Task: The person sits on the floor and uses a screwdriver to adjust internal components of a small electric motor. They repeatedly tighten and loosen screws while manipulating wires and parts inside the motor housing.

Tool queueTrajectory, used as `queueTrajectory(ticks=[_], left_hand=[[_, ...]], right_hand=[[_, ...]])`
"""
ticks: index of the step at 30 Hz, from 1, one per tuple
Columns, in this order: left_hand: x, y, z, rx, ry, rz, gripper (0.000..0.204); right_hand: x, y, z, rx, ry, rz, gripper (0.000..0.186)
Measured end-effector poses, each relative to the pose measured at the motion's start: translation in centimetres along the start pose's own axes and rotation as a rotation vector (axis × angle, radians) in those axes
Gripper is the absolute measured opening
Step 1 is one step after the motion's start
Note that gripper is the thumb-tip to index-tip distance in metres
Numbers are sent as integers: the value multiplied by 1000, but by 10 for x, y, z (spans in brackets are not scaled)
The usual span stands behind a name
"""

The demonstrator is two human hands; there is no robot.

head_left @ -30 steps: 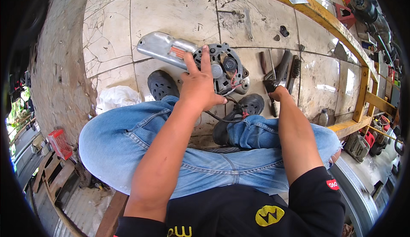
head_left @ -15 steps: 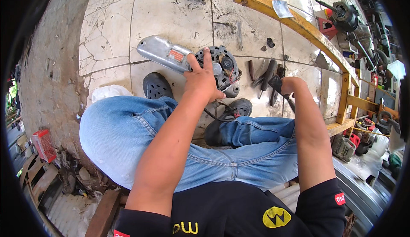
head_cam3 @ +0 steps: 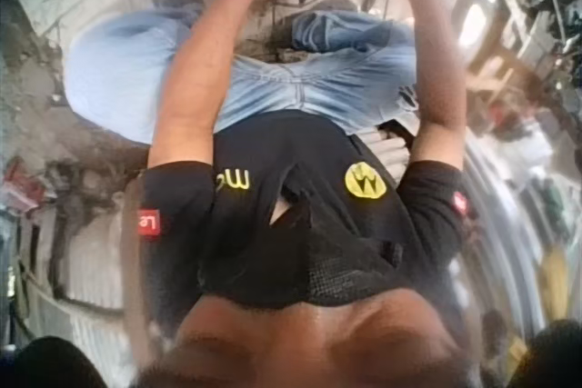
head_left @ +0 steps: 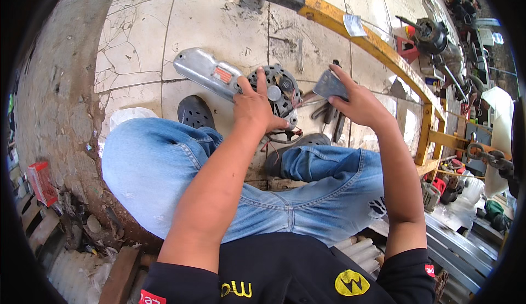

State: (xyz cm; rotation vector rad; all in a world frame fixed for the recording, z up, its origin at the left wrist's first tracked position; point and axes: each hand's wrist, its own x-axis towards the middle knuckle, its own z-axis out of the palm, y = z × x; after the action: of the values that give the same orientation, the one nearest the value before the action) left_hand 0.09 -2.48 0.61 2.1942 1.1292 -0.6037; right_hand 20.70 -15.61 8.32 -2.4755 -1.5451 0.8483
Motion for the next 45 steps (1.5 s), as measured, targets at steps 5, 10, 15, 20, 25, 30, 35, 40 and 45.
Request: queueTrajectory(ticks=[5,10,15,20,25,30,35,40,45], left_hand=[[-2,-3,3,-26,48,8,153],[2,-5,2,-71,47,66,153],[1,-4,-4,-117,9,93,158],[3,-6,1,-117,76,109,158],[11,-12,11,-204,190,191,148],[10,-12,9,-207,159,190,147],[12,-12,9,-198,153,188,148],[14,-15,9,-196,135,204,149],[13,-12,12,-178,169,190,152]], right_hand=[[-1,-41,8,-154,-147,91,53],[12,-41,16,-170,-79,95,47],[14,-34,25,-177,-66,61,47],[17,-39,26,-197,-102,78,45],[21,-40,31,-240,-77,90,42],[20,-41,31,-199,-100,109,41],[19,-38,33,-159,-93,109,41],[12,-40,33,-97,-87,122,44],[7,-36,51,-62,54,115,35]])
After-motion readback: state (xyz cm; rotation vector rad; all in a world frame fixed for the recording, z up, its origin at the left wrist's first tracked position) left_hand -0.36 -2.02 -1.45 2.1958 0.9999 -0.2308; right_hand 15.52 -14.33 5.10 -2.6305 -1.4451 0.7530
